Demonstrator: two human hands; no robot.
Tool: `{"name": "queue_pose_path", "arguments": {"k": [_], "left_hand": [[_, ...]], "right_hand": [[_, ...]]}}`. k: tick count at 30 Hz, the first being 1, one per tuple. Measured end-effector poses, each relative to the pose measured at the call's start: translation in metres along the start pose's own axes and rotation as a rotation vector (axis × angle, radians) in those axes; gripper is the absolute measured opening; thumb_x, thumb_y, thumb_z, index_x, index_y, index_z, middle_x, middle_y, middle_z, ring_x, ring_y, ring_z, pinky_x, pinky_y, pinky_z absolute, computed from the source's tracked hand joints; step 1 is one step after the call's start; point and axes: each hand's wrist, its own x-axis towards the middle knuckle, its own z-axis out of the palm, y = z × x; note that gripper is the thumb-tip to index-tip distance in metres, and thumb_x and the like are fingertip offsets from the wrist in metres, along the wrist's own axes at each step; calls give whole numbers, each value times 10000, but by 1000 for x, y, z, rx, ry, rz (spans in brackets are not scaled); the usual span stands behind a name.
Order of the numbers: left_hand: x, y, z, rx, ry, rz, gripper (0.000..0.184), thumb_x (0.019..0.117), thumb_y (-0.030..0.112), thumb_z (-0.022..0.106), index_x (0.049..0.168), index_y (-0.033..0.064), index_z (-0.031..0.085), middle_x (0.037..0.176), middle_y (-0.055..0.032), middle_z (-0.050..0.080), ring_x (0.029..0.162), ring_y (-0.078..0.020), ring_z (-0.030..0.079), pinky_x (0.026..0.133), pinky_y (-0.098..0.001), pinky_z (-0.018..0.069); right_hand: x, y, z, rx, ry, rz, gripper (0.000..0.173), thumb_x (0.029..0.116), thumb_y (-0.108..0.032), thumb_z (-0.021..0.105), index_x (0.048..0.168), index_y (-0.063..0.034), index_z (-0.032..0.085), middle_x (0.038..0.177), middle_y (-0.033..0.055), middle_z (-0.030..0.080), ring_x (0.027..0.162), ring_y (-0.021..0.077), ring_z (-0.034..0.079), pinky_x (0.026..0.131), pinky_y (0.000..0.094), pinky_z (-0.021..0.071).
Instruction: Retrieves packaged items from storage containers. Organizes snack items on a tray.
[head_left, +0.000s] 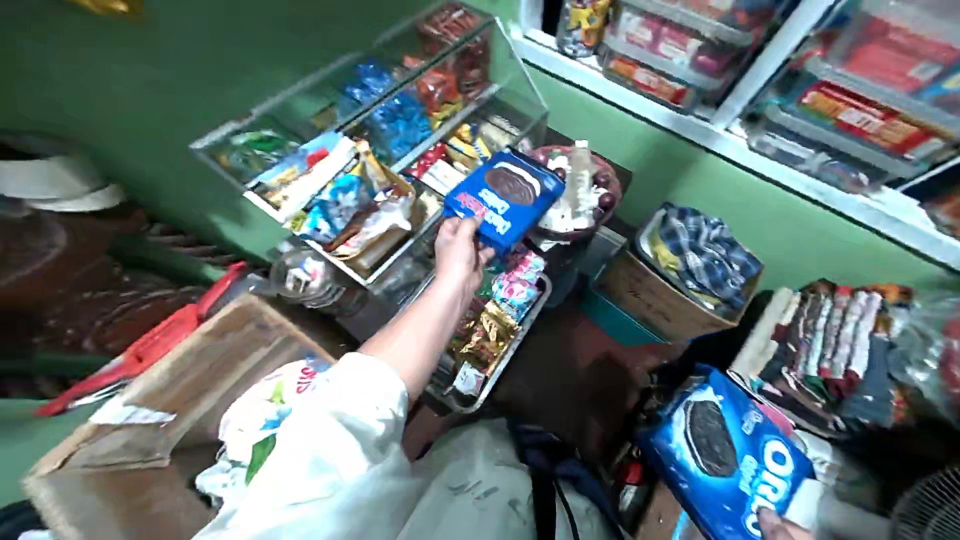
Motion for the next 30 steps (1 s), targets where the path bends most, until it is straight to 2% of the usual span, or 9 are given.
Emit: {"name": "queue_pose_path", "arguments": {"k": [5, 10, 13, 15, 16, 20, 24, 27, 30], "left_hand": [[65, 6, -13, -47, 91, -52, 331, 1032, 159, 541, 1334, 42, 470, 1205, -189, 609, 1002, -294, 657, 792, -458, 588], [89, 3, -13, -34, 12, -174, 382, 1066, 188, 527, 1414, 80, 412, 1267, -183, 584, 1028, -290, 656, 818, -453, 589], [90, 5, -28, 76, -146, -183, 448, 1064, 259, 551, 1464, 120, 408, 1428, -156, 517, 1217, -310, 602, 921, -494, 566], [75, 10, -45, 207, -241, -149, 526, 1044, 264, 581, 1526, 156, 397, 1507, -138, 469, 1264, -296, 575, 952, -483, 549], [64, 12, -55, 261, -263, -127, 541, 1034, 246, 588, 1533, 159, 399, 1493, -130, 485, 1243, -277, 589, 945, -470, 555], [-5, 16, -107, 413, -275, -114, 457, 1048, 176, 568, 1487, 121, 455, 1354, -89, 615, 1114, -202, 662, 924, -399, 577], [-67, 2, -171, 751, -210, 80, 379, 1050, 189, 571, 1417, 98, 550, 1338, -54, 651, 1130, -135, 663, 978, -364, 556], [-90, -17, -212, 905, -94, 159, 367, 1034, 198, 592, 1386, 94, 596, 1331, -79, 645, 1174, -133, 637, 1026, -375, 532], [-106, -31, -235, 1002, -66, 156, 363, 1031, 200, 591, 1381, 104, 607, 1340, -87, 645, 1197, -155, 637, 1028, -405, 533]], "right_hand": [[1, -2, 61, 1, -93, 6, 160, 971, 37, 499, 908, -111, 501, 721, -67, 619, 634, 32, 640, 612, 225, 593], [18, -4, 118, -23, -236, -23, 116, 945, 3, 553, 890, -98, 535, 795, -19, 656, 687, 72, 663, 645, 248, 603], [36, -14, 164, -20, -347, -51, 79, 948, -42, 584, 892, -88, 552, 869, 10, 671, 762, 95, 675, 691, 273, 608], [48, -27, 200, -50, -421, -74, 48, 953, -71, 585, 922, -85, 551, 955, 15, 682, 848, 98, 684, 742, 290, 609], [53, -35, 221, -63, -442, -89, 36, 955, -92, 594, 958, -83, 560, 926, 6, 667, 825, 100, 675, 730, 307, 608], [68, -54, 311, 47, -580, -78, 311, 979, -127, 610, 1262, -89, 487, 1035, 31, 629, 905, 165, 680, 790, 423, 620], [84, -47, 415, 307, -664, -75, 511, 965, -35, 566, 1428, -11, 351, 1260, 174, 567, 1091, 294, 653, 879, 493, 607], [91, -35, 471, 294, -651, -55, 493, 997, -35, 568, 1450, 15, 380, 1286, 209, 560, 1066, 298, 665, 849, 461, 619], [91, -22, 487, 165, -718, -33, 498, 1009, -39, 540, 1480, 22, 393, 1352, 207, 543, 1146, 267, 651, 905, 416, 616]]}}
